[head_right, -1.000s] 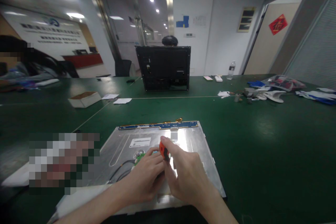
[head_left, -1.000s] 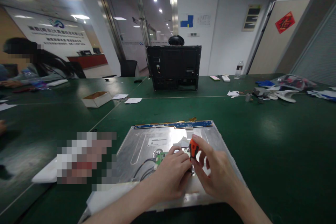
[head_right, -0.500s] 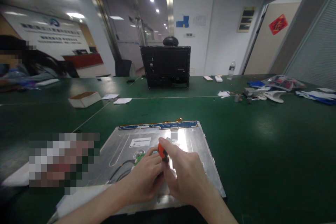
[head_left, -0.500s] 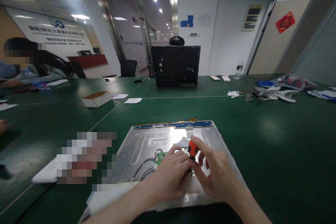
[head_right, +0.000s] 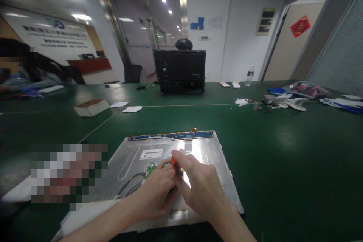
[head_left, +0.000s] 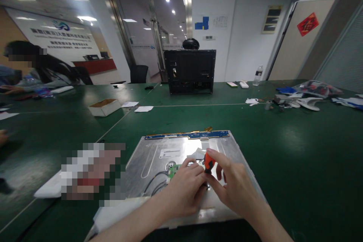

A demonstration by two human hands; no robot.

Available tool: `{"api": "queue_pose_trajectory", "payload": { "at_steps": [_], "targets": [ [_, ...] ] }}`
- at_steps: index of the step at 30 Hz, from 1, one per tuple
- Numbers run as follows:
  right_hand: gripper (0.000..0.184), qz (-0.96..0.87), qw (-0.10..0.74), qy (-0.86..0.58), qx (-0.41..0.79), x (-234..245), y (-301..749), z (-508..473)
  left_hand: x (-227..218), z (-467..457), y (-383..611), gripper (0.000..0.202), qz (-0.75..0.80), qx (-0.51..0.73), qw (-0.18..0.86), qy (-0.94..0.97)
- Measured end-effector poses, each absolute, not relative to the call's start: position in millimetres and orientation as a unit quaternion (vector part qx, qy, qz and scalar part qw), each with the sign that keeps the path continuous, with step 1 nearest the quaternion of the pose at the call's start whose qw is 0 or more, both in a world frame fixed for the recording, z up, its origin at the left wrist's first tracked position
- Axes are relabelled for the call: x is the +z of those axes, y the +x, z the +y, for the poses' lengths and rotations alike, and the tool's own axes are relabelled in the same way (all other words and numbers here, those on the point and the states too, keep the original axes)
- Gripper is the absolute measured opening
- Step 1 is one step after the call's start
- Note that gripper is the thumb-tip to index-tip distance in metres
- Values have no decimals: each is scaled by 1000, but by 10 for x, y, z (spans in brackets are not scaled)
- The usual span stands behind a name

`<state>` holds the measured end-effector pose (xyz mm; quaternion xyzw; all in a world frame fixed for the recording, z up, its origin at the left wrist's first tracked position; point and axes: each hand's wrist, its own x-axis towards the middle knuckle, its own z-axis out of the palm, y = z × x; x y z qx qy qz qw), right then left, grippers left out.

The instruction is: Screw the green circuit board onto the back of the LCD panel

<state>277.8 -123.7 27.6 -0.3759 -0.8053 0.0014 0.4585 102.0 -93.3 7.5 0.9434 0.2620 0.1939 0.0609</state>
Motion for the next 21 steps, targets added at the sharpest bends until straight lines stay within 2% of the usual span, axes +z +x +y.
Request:
{"api": "queue_pose_trajectory", "payload": {
  "at_steps": [6, 13, 21],
  "targets": [
    [49, -804, 452, -386, -6, 290, 2741, -1249, 97, -947, 1033, 19, 264, 186, 78, 943],
    [55, -802, 459, -382, 21, 283, 2739, -1319, 113, -958, 1041, 16, 264, 195, 82, 941],
    [43, -785, 492, -377, -7, 277, 2745, -1250, 99, -945, 1031, 15, 266, 190, 79, 942]
  ]
}}
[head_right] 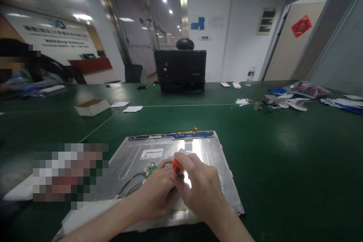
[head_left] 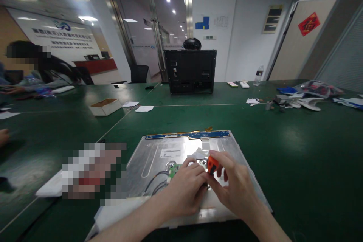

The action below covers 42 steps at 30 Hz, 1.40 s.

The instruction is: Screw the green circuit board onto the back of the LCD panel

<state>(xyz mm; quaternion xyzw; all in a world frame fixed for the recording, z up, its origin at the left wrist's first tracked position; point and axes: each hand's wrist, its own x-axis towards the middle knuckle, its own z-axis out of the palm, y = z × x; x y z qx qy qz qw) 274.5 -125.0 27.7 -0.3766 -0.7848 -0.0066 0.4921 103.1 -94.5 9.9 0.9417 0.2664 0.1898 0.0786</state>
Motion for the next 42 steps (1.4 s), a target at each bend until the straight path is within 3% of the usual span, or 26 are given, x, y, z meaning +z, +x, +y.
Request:
{"api": "queue_pose_trajectory", "payload": {
  "at_steps": [11, 20, 27, 42],
  "targets": [
    [55, -776, 500, -383, 24, 303, 2747, -1319, 101, -942, 1032, 16, 264, 183, 86, 943],
    [43, -775, 510, -374, 10, 305, 2756, -1272, 74, -944, 1028, 10, 275, 181, 75, 941],
    [49, -775, 504, -380, -13, 327, 2753, -1287, 89, -946, 1035, 12, 270, 183, 77, 942],
    [41, -772, 515, -372, 28, 327, 2754, -1264, 71, -943, 1027, 12, 266, 198, 84, 940]
  ]
}}
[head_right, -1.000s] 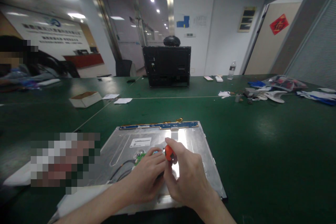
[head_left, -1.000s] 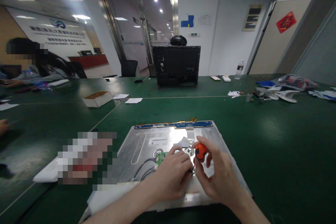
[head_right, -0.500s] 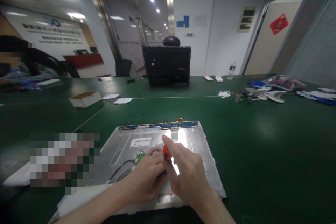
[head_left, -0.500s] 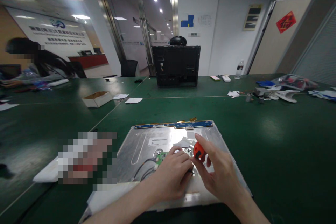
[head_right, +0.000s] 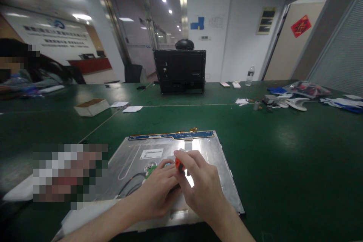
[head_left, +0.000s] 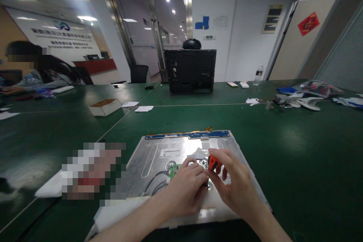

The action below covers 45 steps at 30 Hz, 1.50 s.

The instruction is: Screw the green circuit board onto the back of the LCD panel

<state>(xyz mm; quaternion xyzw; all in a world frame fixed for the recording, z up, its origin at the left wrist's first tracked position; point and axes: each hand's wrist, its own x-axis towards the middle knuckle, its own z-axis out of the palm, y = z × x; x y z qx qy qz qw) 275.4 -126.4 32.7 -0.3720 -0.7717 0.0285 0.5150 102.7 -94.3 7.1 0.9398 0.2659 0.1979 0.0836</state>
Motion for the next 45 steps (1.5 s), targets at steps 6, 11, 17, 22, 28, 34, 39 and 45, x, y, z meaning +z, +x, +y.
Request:
{"api": "queue_pose_trajectory", "payload": {
  "at_steps": [6, 11, 17, 22, 28, 34, 39, 45],
  "targets": [
    [47, -769, 513, -374, 75, 341, 2752, -1292, 49, -934, 1029, 12, 266, 194, 77, 941],
    [54, -775, 514, -366, 50, 309, 2757, -1302, 76, -934, 1036, 14, 264, 190, 81, 942],
    [41, -766, 527, -367, 32, 332, 2757, -1272, 78, -939, 1026, 12, 269, 187, 82, 941],
    [37, -758, 524, -387, 27, 369, 2758, -1281, 83, -939, 1021, 16, 266, 185, 79, 943],
    [48, -767, 512, -385, 37, 354, 2759, -1290, 79, -932, 1022, 16, 268, 172, 85, 944],
    [54, -768, 513, -381, 36, 324, 2761, -1281, 81, -937, 1035, 10, 272, 170, 86, 943],
    [39, -749, 531, -396, 0, 325, 2757, -1266, 76, -942, 1030, 12, 277, 178, 86, 940],
    [40, -746, 528, -406, -7, 354, 2755, -1263, 96, -941, 1026, 12, 268, 175, 88, 943]
  ]
}}
